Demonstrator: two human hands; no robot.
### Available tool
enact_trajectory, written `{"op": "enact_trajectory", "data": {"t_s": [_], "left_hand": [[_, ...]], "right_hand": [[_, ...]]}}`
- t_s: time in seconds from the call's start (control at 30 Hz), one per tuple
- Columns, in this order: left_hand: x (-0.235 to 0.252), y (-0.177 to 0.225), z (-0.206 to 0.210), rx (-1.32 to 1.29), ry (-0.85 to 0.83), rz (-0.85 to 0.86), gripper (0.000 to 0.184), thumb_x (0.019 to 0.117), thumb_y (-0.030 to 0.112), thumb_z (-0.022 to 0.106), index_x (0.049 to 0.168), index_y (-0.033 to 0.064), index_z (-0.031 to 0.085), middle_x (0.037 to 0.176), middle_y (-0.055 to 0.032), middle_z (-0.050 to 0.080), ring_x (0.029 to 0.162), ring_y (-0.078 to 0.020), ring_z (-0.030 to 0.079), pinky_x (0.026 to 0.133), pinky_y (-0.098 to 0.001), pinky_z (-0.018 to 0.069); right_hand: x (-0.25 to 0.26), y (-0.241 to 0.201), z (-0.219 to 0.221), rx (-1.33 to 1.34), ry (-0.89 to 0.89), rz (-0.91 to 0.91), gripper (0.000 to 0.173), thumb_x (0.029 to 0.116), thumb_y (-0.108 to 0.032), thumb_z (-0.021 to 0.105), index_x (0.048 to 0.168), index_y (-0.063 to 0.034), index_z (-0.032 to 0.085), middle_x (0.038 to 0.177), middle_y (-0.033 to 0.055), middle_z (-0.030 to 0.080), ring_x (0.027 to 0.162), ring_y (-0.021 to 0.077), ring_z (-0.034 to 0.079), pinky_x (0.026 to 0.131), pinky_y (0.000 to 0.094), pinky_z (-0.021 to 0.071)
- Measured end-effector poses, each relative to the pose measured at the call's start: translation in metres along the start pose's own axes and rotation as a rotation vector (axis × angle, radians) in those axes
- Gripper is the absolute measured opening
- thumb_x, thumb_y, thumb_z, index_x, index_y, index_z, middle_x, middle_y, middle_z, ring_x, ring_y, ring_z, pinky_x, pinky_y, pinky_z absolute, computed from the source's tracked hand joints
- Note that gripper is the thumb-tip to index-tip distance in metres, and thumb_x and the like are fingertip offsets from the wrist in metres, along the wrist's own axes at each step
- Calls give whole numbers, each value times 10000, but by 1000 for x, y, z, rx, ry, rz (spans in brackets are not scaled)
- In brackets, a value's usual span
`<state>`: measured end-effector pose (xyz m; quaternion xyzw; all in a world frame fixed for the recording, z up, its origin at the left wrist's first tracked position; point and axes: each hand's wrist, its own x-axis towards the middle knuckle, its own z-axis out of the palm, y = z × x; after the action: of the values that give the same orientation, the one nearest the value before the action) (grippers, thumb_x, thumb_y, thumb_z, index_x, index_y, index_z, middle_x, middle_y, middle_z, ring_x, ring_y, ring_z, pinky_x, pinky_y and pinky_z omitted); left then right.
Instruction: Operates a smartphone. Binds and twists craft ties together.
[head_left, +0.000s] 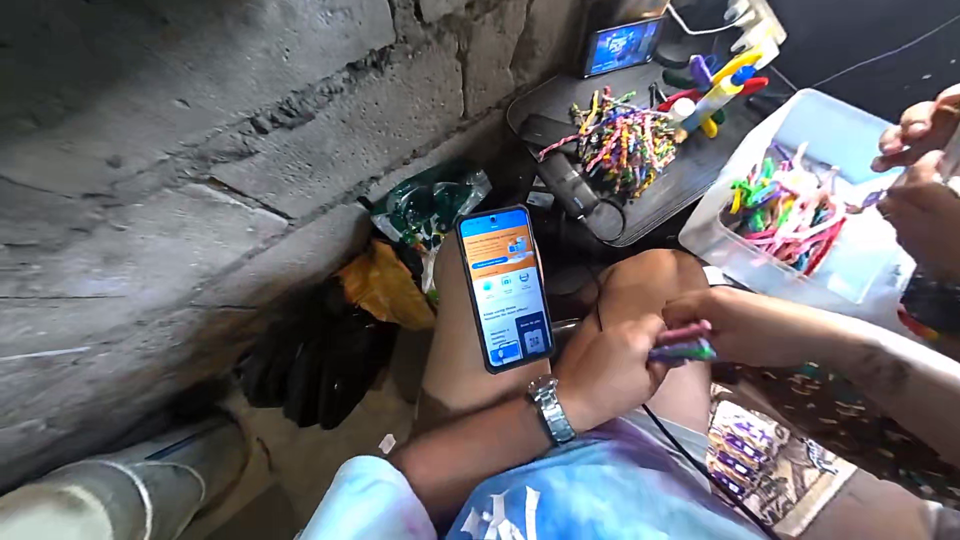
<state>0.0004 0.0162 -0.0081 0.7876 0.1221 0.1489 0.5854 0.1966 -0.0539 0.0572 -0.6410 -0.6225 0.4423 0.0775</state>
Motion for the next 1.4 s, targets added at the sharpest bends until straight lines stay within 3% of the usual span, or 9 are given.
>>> {"op": "enact_trajectory", "data": {"t_s": [0.13, 0.27, 0.4, 0.5, 0.67, 0.77, 0.83, 1.07, 1.4], "left_hand": [[3, -3, -6, -313, 7, -258, 301, 973, 148, 639, 1210, -26, 580, 961, -102, 662, 788, -124, 648, 737, -315, 564], [4, 10, -10, -699, 69, -365, 95, 1020, 55, 557, 1079, -11, 592, 810, 8, 638, 583, 0, 534, 541, -159, 461], [3, 18, -10, -851, 142, -436, 58, 1042, 33, 513, 1055, 10, 565, 801, -2, 650, 577, -4, 536, 546, -156, 462], [0, 18, -6, -809, 194, -335, 73, 1038, 5, 499, 1061, 6, 567, 806, 1, 660, 602, -1, 568, 560, -149, 483], [-1, 10, -3, -754, 147, -126, 107, 997, -45, 539, 1029, 9, 625, 854, 26, 689, 685, 24, 597, 620, -135, 497], [0, 5, -2, -682, 135, -73, 116, 954, -35, 627, 1065, -4, 632, 922, 15, 662, 809, -16, 634, 752, -198, 558], [1, 4, -3, -602, 128, -130, 270, 935, 7, 683, 1143, 11, 510, 842, 6, 600, 700, -24, 579, 648, -188, 514], [4, 3, -8, -540, 59, -310, 122, 981, 79, 611, 1064, -2, 573, 748, 35, 555, 599, 6, 518, 569, -164, 462], [1, 11, -8, -807, 115, -233, 67, 1028, 28, 532, 1015, 44, 595, 806, 49, 606, 691, 5, 565, 641, -161, 488]], "right_hand": [[-5, -14, 19, -209, 418, -172, 172, 895, -213, 598, 864, -94, 717, 827, 53, 659, 764, 178, 650, 649, 388, 554], [-16, -29, 36, -540, 707, -237, 206, 954, -166, 575, 862, -105, 748, 833, 77, 650, 788, 265, 627, 668, 427, 496], [-18, -19, 57, -412, 898, -245, 174, 948, -158, 616, 855, -99, 751, 859, 65, 685, 817, 196, 617, 708, 333, 484], [-17, -12, 61, 87, 848, -166, 126, 928, -180, 675, 862, -84, 723, 888, -17, 656, 856, 13, 606, 757, 153, 516], [-12, -6, 45, 914, 500, 53, 135, 902, -27, 622, 831, -136, 657, 762, -57, 650, 713, 21, 607, 682, 199, 519], [-9, -9, 29, 930, 387, 86, 164, 897, -4, 582, 809, -125, 650, 714, -57, 643, 689, 6, 598, 659, 180, 493], [-8, -15, 21, 821, 378, 82, 121, 875, -31, 608, 802, -107, 668, 694, -41, 638, 655, 19, 594, 619, 190, 496], [-11, -40, 38, -324, 727, -198, 205, 920, -213, 572, 816, -122, 722, 878, 33, 669, 864, 200, 627, 733, 408, 475], [-36, -6, 67, 507, 807, -107, 73, 939, -245, 667, 929, -212, 731, 1039, -88, 616, 956, 4, 597, 795, 165, 521]]}}
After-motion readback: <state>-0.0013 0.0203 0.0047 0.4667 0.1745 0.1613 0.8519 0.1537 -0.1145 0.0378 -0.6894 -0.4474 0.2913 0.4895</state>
